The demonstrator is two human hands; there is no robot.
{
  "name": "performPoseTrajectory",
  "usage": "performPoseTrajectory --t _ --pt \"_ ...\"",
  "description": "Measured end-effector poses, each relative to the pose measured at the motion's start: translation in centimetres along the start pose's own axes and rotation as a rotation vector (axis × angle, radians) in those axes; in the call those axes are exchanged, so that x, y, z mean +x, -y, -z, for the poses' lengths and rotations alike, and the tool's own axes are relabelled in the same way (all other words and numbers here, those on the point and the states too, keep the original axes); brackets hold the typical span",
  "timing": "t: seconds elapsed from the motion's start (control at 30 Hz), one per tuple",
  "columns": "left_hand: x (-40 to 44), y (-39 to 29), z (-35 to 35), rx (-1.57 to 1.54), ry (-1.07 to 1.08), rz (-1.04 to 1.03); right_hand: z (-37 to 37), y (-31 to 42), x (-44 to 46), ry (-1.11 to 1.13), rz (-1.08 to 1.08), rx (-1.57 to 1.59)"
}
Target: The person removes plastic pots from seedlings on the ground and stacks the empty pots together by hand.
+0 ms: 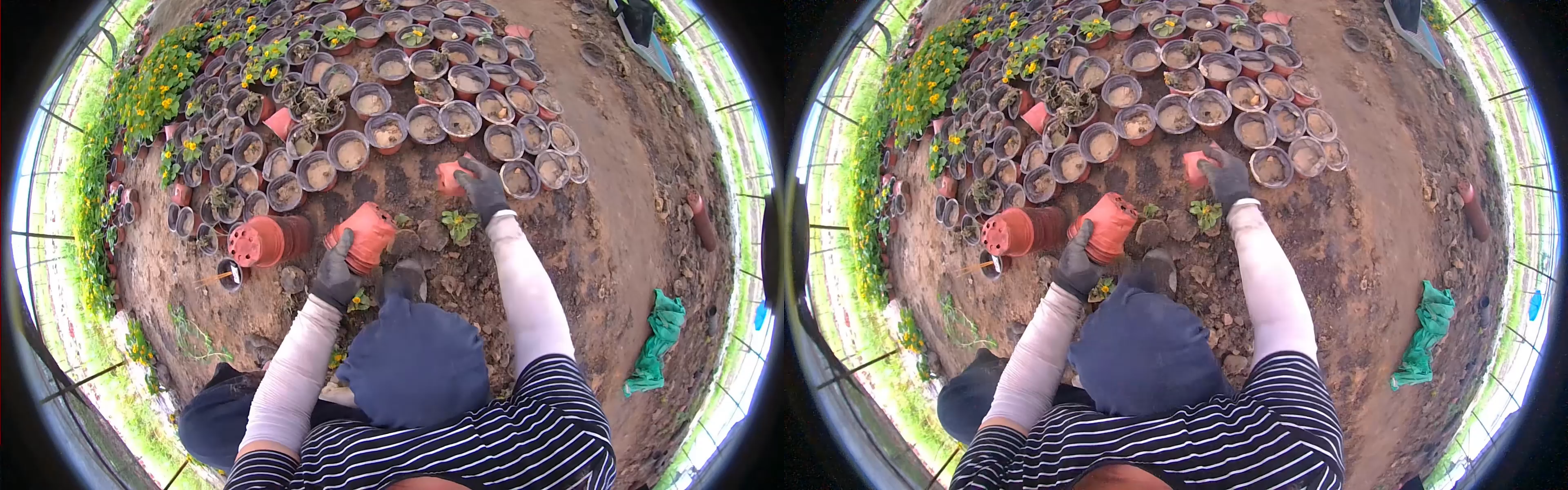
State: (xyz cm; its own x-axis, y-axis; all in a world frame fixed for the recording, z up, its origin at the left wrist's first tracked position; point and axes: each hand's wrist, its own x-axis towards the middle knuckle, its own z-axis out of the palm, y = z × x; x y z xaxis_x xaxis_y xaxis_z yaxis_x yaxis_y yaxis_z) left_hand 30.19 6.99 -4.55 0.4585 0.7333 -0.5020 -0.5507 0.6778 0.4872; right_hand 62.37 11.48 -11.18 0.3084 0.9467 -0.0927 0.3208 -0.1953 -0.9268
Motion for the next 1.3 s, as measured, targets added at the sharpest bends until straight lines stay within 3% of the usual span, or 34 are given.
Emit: performPoseTrajectory --t 0.1,0.23,0.27,0.33,0.37,0.4,0.43,0.47,0.53,0.63,0.73,0.83,0.93,1.03,1.07,1.17,1.3 --pt "-0.4 0.2 0.6 -0.045 -0.039 -0.003 -0.4 0.3 -4.1 0.098 -0.229 0.258" --pt "-0.6 1.5 1.2 0.040 -0.014 -0.031 -0.5 2.1 -6.8 0.211 -0.087 -0.722" --pt "-0.6 1.9 1.7 0.131 0.030 -0.045 -0.3 3.5 -7.4 0.072 0.099 -0.948" --pt "-1.0 1.9 1.8 0.319 0.085 -0.103 -0.3 3.9 -7.2 0.126 0.457 -0.930" --pt "-1.4 1.8 1.3 0.315 0.011 -0.039 -0.9 3.8 -6.8 0.158 0.653 -0.891" --pt "-2.0 1.8 0.7 0.495 -0.043 -0.120 -1.2 3.0 -6.4 0.553 0.415 -0.736" --pt "-2.7 1.4 -0.1 0.682 -0.113 -0.173 -1.3 2.4 -6.3 0.543 0.456 -0.715" --pt "-1.4 2.7 2.1 0.457 -0.046 -0.217 -2.0 2.6 -6.2 0.532 0.492 -0.698" --pt "-1.0 3.4 3.0 0.295 -0.060 -0.191 -3.8 8.2 -5.0 0.749 0.060 -1.000" --pt "-2.2 2.8 1.4 0.107 -0.136 -0.090 -5.1 5.9 -5.2 0.625 0.434 -1.066" --pt "-2.8 2.3 1.3 0.031 -0.112 -0.061 -4.9 4.0 -4.3 0.702 0.417 -1.003" --pt "-3.2 1.8 1.4 0.043 -0.146 -0.045 -2.5 2.5 -4.9 0.488 0.346 -0.613" --pt "-3.3 1.8 1.3 0.061 -0.138 -0.094 0.0 1.8 -6.6 0.091 0.188 -0.131" --pt "-3.1 2.9 0.8 0.009 -0.096 -0.082 2.6 2.1 -9.2 -0.016 0.475 -0.435" --pt "-2.6 3.1 0.5 -0.018 -0.117 -0.071 2.8 1.8 -9.9 0.053 0.387 -0.741" --pt "-1.6 2.2 -0.2 -0.046 -0.028 0.012 1.8 7.3 -10.6 -0.148 0.271 -0.154" --pt "-0.4 4.1 0.9 0.035 0.047 0.021 -2.3 11.3 -10.0 -0.067 0.177 0.429"
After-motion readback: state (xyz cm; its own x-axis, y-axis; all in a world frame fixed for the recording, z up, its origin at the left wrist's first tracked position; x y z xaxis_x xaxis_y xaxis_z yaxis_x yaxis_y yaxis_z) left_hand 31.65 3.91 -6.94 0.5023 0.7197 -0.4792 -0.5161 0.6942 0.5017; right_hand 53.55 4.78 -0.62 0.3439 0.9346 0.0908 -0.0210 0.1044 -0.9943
